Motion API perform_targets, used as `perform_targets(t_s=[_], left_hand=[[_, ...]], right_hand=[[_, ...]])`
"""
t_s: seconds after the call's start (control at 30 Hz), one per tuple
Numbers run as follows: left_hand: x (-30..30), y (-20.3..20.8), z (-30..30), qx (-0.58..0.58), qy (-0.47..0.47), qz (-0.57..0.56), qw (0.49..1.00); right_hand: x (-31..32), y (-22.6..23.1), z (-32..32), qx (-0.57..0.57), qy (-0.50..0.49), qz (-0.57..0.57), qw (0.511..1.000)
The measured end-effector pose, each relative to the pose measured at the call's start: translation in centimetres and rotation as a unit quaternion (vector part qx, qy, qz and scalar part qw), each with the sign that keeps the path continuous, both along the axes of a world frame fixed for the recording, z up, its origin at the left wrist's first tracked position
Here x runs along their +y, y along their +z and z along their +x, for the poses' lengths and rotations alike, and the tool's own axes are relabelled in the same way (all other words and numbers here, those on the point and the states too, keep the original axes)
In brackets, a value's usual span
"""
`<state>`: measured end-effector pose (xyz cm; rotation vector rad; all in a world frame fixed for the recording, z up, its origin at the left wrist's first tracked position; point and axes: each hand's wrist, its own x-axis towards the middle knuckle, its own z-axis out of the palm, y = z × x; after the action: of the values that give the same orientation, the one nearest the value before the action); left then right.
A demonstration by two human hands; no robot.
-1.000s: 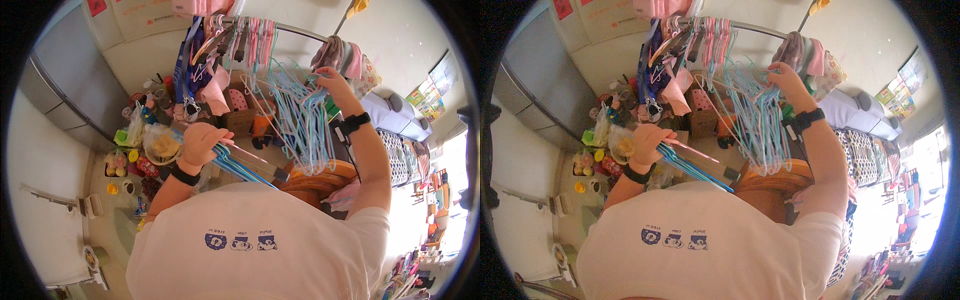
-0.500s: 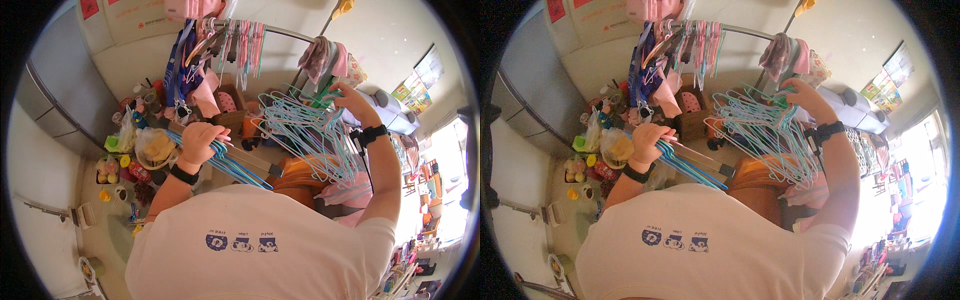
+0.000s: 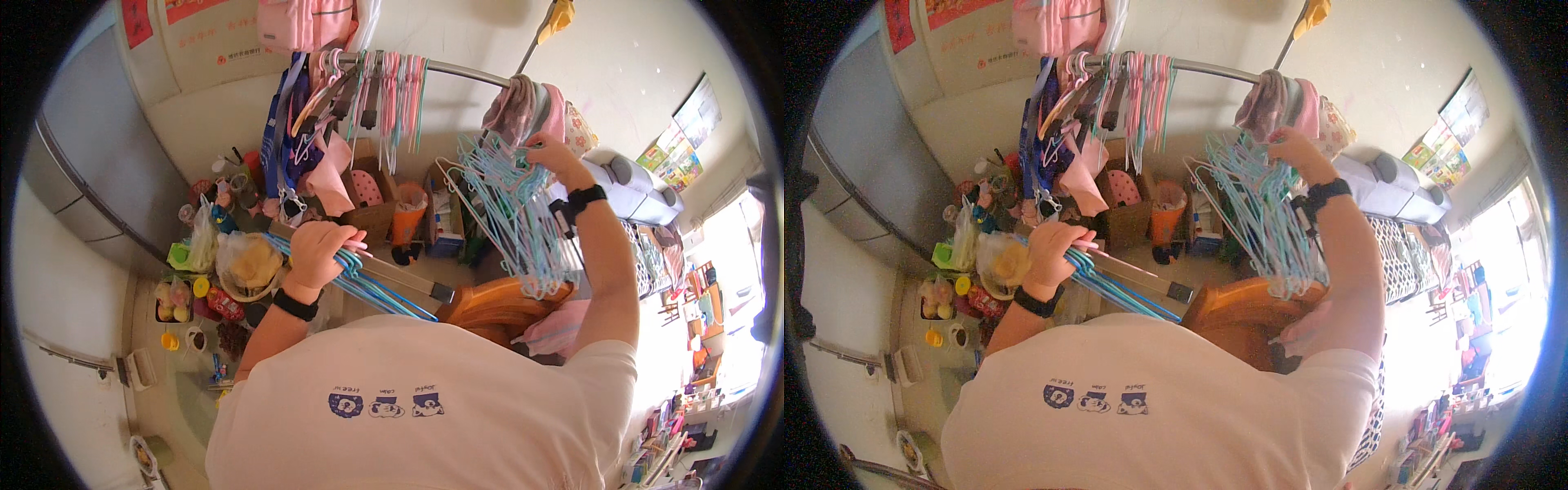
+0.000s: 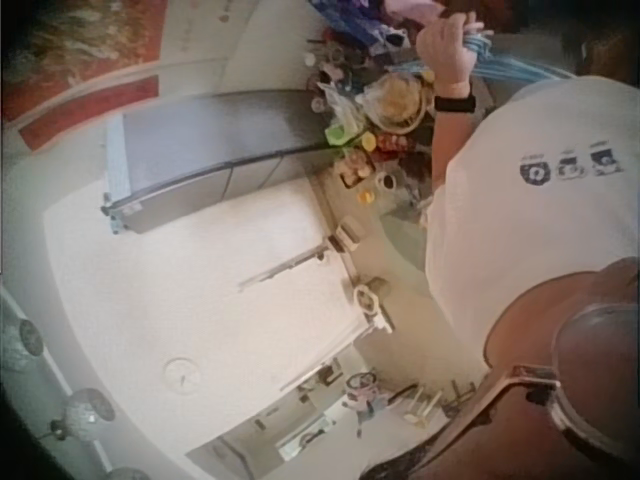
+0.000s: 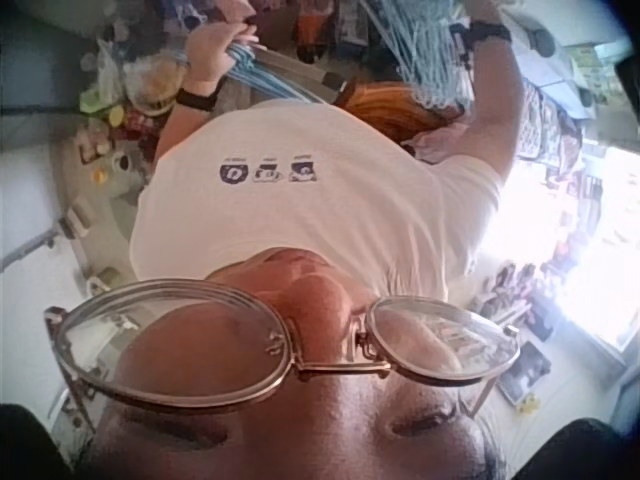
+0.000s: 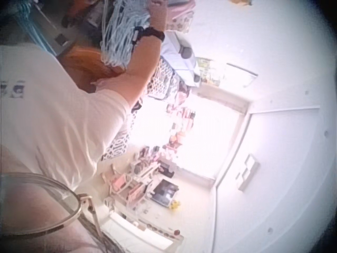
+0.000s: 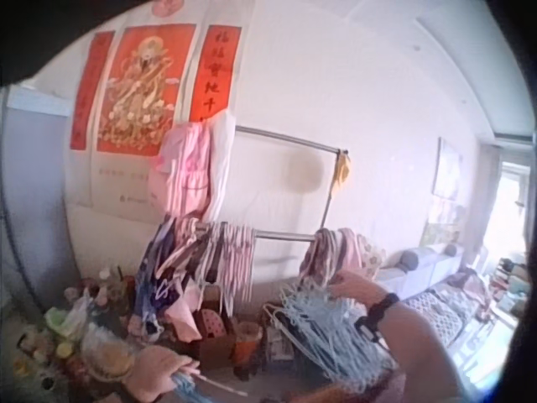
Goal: The person removes a black jacket from a hanger, lays it on a bed, and buttons it. They then hang the jacket back in a wardrobe and gather multiple empty hangers, moving them to a drying rack in the living area.
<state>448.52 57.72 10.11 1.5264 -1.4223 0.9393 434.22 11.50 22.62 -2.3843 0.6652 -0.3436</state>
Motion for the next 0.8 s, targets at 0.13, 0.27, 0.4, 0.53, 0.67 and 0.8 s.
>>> perform_targets(t_s=[0.13, 0.27, 0.4, 0.53, 0.67, 0.8], left_hand=[[-0.1, -0.6, 1.1, 0.036, 0.032, 0.037, 0.998], [-0.2, -0.8, 2.3, 0.043, 0.059, 0.073, 0.995], [-0.5, -0.8, 3.3, 0.043, 0.089, 0.084, 0.991], [-0.8, -0.7, 3.9, 0.048, 0.101, 0.094, 0.989], [-0.7, -0.5, 4.1, 0.047, 0.121, 0.083, 0.988], [-0.3, -0.5, 4.0, 0.048, 0.169, 0.093, 0.980]], right_hand=[[-3.1, -3.7, 5.4, -0.019, -0.004, 0.033, 0.999], [-5.7, -6.4, 10.1, -0.106, -0.027, 0.115, 0.987], [-7.9, -5.2, 15.1, -0.091, -0.077, -0.033, 0.992], [-8.7, -2.3, 20.1, -0.149, -0.110, -0.055, 0.981], [-8.6, 0.3, 24.2, -0.166, -0.115, -0.048, 0.978], [-8.5, 1.6, 26.9, -0.153, -0.124, -0.047, 0.979]])
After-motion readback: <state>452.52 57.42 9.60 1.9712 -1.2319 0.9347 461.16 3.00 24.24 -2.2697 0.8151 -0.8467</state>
